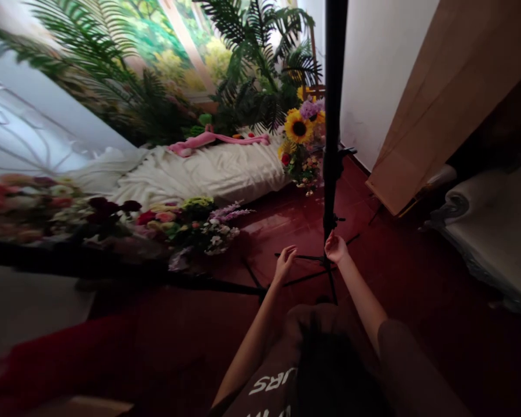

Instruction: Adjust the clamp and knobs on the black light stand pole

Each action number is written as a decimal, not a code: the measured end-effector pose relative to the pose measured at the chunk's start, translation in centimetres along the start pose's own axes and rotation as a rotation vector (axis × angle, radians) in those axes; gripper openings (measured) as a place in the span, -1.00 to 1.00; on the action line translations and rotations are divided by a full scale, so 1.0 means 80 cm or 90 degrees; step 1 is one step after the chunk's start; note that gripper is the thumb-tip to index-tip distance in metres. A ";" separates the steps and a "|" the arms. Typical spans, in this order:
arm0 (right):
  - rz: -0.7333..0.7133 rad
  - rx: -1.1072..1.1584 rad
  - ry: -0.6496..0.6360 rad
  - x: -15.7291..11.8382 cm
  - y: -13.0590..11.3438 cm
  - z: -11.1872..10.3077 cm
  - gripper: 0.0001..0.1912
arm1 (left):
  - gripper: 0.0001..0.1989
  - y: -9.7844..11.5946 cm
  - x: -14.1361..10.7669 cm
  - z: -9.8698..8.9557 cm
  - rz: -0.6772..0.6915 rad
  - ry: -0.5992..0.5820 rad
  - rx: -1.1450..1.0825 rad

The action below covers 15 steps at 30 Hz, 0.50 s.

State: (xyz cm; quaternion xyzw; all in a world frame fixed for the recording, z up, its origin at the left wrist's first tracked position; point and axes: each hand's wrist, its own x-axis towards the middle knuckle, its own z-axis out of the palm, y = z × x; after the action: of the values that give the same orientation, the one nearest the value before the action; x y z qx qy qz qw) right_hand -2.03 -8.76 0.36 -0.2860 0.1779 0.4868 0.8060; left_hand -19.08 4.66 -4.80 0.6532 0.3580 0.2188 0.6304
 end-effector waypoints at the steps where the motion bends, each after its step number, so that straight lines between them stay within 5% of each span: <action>1: 0.027 -0.006 0.001 0.003 0.010 0.001 -0.76 | -0.67 -0.017 -0.008 -0.022 -0.040 0.083 -0.021; 6: 0.109 -0.067 0.025 0.021 0.062 0.023 -0.75 | -0.74 -0.053 -0.045 -0.140 -0.160 0.664 -0.064; 9: 0.152 -0.122 0.023 0.032 0.096 0.040 -0.73 | -0.75 -0.030 -0.064 -0.202 -0.023 0.923 0.002; 12: 0.211 -0.171 0.000 0.039 0.132 0.056 -0.74 | -0.73 0.009 -0.073 -0.244 0.170 0.941 0.082; 15: 0.313 -0.184 -0.045 0.039 0.175 0.078 -0.75 | -0.63 0.037 -0.067 -0.266 0.228 0.775 0.106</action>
State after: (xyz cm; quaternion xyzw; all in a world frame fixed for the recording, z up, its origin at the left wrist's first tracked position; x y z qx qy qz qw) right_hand -12.89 2.44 -0.59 -0.3290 0.1425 0.6978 0.6201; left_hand -37.66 14.98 1.28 0.5085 0.5531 0.6240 0.2148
